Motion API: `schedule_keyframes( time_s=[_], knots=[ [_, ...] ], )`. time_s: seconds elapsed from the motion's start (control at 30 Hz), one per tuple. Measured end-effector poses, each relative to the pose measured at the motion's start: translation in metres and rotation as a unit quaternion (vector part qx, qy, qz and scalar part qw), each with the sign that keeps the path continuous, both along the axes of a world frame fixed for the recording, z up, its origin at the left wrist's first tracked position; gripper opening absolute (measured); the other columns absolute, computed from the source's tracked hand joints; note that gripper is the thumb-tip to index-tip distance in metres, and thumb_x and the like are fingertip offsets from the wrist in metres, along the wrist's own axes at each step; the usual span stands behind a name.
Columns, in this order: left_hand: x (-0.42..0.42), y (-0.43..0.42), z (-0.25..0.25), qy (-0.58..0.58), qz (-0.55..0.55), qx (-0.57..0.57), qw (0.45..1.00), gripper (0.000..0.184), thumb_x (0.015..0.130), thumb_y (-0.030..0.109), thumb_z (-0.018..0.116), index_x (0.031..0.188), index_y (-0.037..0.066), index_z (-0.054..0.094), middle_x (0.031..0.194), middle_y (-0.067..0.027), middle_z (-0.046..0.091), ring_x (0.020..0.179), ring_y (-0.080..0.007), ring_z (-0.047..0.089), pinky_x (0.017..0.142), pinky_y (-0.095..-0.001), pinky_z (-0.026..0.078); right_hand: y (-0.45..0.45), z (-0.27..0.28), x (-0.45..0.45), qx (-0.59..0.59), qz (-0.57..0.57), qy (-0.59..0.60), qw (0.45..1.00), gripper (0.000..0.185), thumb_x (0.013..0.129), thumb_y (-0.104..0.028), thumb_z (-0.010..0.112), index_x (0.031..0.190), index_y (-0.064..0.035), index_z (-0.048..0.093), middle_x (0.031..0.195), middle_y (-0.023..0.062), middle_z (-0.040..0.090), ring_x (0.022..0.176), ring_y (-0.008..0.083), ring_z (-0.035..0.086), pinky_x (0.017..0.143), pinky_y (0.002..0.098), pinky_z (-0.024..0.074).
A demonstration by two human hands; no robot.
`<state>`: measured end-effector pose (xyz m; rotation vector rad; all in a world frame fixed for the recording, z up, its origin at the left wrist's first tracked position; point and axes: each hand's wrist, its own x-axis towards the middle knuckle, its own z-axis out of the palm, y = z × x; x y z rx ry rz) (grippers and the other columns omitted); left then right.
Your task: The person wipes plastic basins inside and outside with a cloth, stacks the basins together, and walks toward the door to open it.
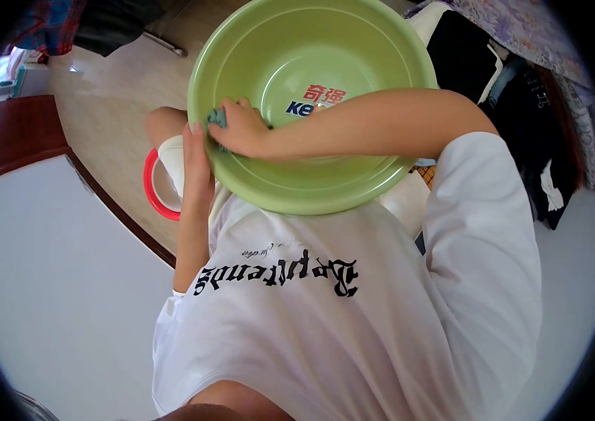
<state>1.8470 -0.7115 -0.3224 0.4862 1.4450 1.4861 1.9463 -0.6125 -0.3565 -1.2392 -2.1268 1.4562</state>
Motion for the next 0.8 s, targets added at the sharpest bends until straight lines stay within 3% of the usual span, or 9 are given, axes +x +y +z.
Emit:
schedule_keyframes(
  time_s=[0.07, 0.13, 0.2, 0.27, 0.33, 0.5, 0.57, 0.8],
  knots=[
    [0.003, 0.001, 0.003, 0.103, -0.03, -0.016, 0.994, 0.048, 0.108, 0.022, 0.054, 0.149, 0.002, 0.037, 0.14, -0.0124, 0.051, 0.13, -0.0208, 0.05, 0.11, -0.0355, 0.041, 0.014, -0.004, -0.021, -0.006, -0.044, -0.009, 0.999, 0.056, 0.088, -0.04, 0.07, 0.125, 0.0007, 0.058, 0.121, 0.0269, 0.058, 0.114, 0.0421, 0.06, 0.098, 0.045, 0.0488],
    [0.004, 0.001, 0.008, 0.086, -0.033, -0.014, 0.996, 0.052, 0.106, 0.018, 0.058, 0.149, 0.002, 0.036, 0.14, -0.013, 0.051, 0.13, -0.021, 0.05, 0.11, -0.0355, 0.042, 0.034, -0.006, -0.037, -0.009, -0.087, -0.018, 0.996, 0.058, 0.088, -0.041, 0.07, 0.127, 0.0001, 0.057, 0.124, 0.0269, 0.057, 0.115, 0.0424, 0.059, 0.1, 0.0451, 0.0483],
    [0.005, 0.004, 0.009, 0.07, -0.034, -0.012, 0.997, 0.056, 0.103, 0.014, 0.062, 0.15, 0.002, 0.034, 0.14, -0.0136, 0.051, 0.129, -0.0213, 0.051, 0.109, -0.0354, 0.043, 0.053, -0.006, -0.048, -0.077, -0.172, 0.006, 0.982, 0.063, 0.087, -0.041, 0.07, 0.136, -0.0059, 0.051, 0.139, 0.025, 0.048, 0.125, 0.049, 0.05, 0.105, 0.0548, 0.0447],
    [0.005, 0.005, -0.001, 0.118, -0.023, -0.026, 0.992, 0.052, 0.099, 0.008, 0.063, 0.145, 0.002, 0.039, 0.135, -0.0124, 0.055, 0.123, -0.0215, 0.056, 0.099, -0.0348, 0.052, 0.06, -0.009, -0.048, -0.083, -0.175, 0.011, 0.981, 0.063, 0.087, -0.042, 0.069, 0.136, -0.0073, 0.05, 0.14, 0.0241, 0.047, 0.124, 0.05, 0.05, 0.105, 0.0549, 0.0448],
    [0.003, 0.002, -0.008, 0.132, -0.023, -0.02, 0.991, 0.053, 0.099, 0.007, 0.063, 0.146, 0.002, 0.039, 0.136, -0.0129, 0.055, 0.123, -0.0217, 0.056, 0.099, -0.0349, 0.052, 0.055, -0.007, -0.046, -0.044, -0.145, -0.042, 0.988, 0.061, 0.09, -0.043, 0.069, 0.133, -0.0032, 0.051, 0.132, 0.0242, 0.051, 0.117, 0.0423, 0.059, 0.103, 0.0457, 0.0479],
    [0.005, -0.001, -0.014, 0.134, -0.01, -0.002, 0.991, 0.055, 0.098, 0.005, 0.063, 0.147, 0.003, 0.037, 0.137, -0.0136, 0.053, 0.122, -0.0221, 0.056, 0.1, -0.0349, 0.052, 0.047, -0.008, -0.043, -0.037, -0.14, -0.032, 0.989, 0.06, 0.09, -0.042, 0.069, 0.132, -0.0035, 0.05, 0.131, 0.0234, 0.05, 0.117, 0.0424, 0.059, 0.102, 0.0457, 0.048],
    [0.003, 0.0, -0.015, 0.145, -0.016, -0.026, 0.989, 0.065, 0.094, 0.001, 0.061, 0.151, 0.0, 0.032, 0.142, -0.0156, 0.049, 0.131, -0.0252, 0.051, 0.111, -0.0357, 0.042, 0.046, -0.01, -0.044, -0.03, -0.139, -0.026, 0.99, 0.06, 0.09, -0.042, 0.069, 0.132, -0.0033, 0.051, 0.131, 0.0233, 0.05, 0.117, 0.0424, 0.059, 0.102, 0.0455, 0.048],
    [0.002, 0.001, -0.019, 0.206, -0.012, 0.0, 0.978, 0.074, 0.082, -0.007, 0.052, 0.153, 0.001, 0.032, 0.143, -0.0163, 0.047, 0.134, -0.0276, 0.049, 0.112, -0.0363, 0.04, 0.047, -0.018, -0.04, 0.004, -0.134, 0.007, 0.991, 0.057, 0.091, -0.039, 0.07, 0.13, -0.0016, 0.051, 0.128, 0.0228, 0.051, 0.116, 0.0407, 0.059, 0.101, 0.0447, 0.0476]
  ],
)
